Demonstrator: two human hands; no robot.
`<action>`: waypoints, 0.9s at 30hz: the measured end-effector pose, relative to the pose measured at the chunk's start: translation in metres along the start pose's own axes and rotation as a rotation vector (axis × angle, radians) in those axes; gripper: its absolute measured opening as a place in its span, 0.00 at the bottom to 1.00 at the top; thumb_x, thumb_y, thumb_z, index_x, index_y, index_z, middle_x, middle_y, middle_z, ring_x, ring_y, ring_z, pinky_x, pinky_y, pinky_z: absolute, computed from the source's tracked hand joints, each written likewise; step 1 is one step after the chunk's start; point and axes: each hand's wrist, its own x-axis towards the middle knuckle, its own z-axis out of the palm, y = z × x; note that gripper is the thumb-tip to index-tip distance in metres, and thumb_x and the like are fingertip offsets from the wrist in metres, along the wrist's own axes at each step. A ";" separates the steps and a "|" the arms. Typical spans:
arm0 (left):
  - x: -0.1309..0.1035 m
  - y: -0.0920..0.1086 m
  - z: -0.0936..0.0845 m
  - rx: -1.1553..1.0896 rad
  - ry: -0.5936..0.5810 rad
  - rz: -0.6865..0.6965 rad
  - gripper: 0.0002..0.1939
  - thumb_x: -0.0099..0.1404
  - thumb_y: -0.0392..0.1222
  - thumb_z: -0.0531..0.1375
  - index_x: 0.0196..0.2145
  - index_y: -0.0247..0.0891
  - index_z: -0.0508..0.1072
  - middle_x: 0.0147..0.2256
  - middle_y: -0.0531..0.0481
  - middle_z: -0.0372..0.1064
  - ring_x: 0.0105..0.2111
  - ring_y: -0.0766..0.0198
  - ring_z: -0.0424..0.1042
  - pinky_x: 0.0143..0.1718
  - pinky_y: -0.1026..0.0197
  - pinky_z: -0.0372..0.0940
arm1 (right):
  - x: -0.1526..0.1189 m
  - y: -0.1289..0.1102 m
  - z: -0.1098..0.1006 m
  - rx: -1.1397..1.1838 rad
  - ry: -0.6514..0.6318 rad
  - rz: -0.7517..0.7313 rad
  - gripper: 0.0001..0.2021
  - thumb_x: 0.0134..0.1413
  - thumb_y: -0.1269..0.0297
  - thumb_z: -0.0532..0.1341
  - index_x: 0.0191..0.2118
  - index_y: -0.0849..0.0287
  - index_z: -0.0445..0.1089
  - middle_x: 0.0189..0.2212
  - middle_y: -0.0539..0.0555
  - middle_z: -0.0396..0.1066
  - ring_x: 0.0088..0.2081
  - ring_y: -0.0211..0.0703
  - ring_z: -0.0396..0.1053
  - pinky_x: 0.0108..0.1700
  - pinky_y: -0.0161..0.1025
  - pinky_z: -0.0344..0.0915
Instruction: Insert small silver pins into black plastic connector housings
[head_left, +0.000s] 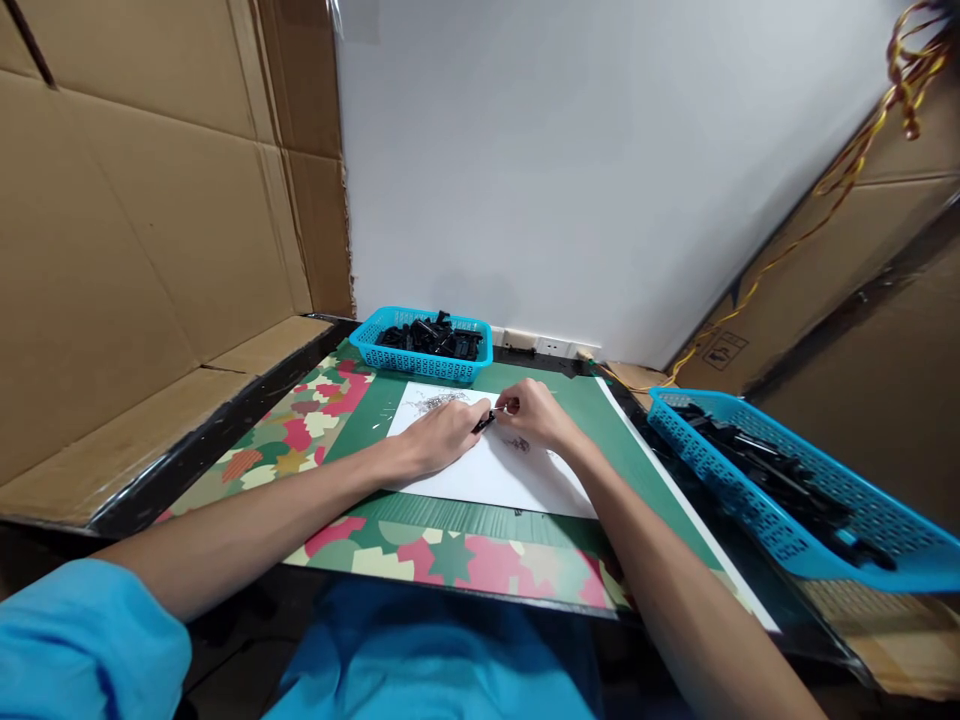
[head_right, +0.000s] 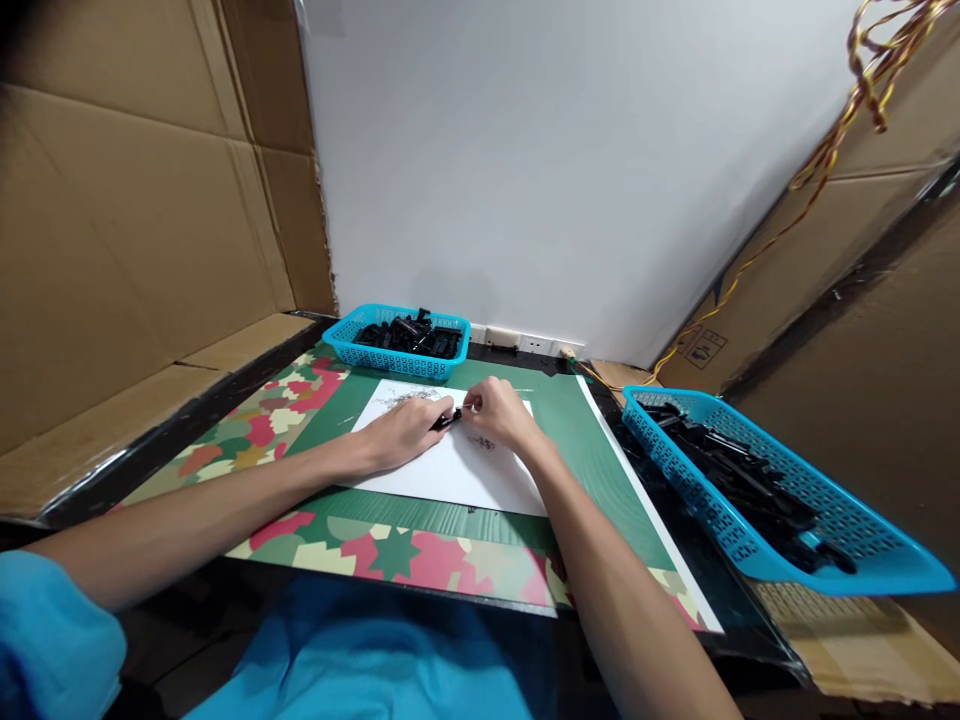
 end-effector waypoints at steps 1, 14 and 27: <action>0.000 0.000 0.000 0.001 0.000 0.003 0.08 0.63 0.33 0.63 0.39 0.43 0.70 0.30 0.47 0.71 0.32 0.50 0.72 0.35 0.56 0.59 | 0.000 0.000 0.000 -0.005 0.001 -0.004 0.05 0.46 0.70 0.66 0.27 0.60 0.81 0.20 0.52 0.70 0.24 0.39 0.60 0.29 0.38 0.52; 0.000 0.002 -0.001 0.070 -0.003 0.018 0.02 0.70 0.38 0.61 0.40 0.43 0.70 0.29 0.47 0.70 0.31 0.50 0.71 0.33 0.56 0.56 | -0.002 0.003 0.005 -0.049 0.003 -0.014 0.04 0.48 0.70 0.64 0.28 0.58 0.76 0.24 0.52 0.72 0.26 0.40 0.63 0.29 0.38 0.51; 0.000 0.007 -0.005 0.185 -0.081 0.015 0.05 0.73 0.38 0.57 0.45 0.41 0.69 0.35 0.42 0.75 0.36 0.48 0.76 0.35 0.55 0.63 | -0.002 0.002 0.003 -0.078 -0.060 -0.020 0.03 0.48 0.71 0.64 0.27 0.59 0.72 0.25 0.51 0.71 0.26 0.38 0.61 0.29 0.36 0.51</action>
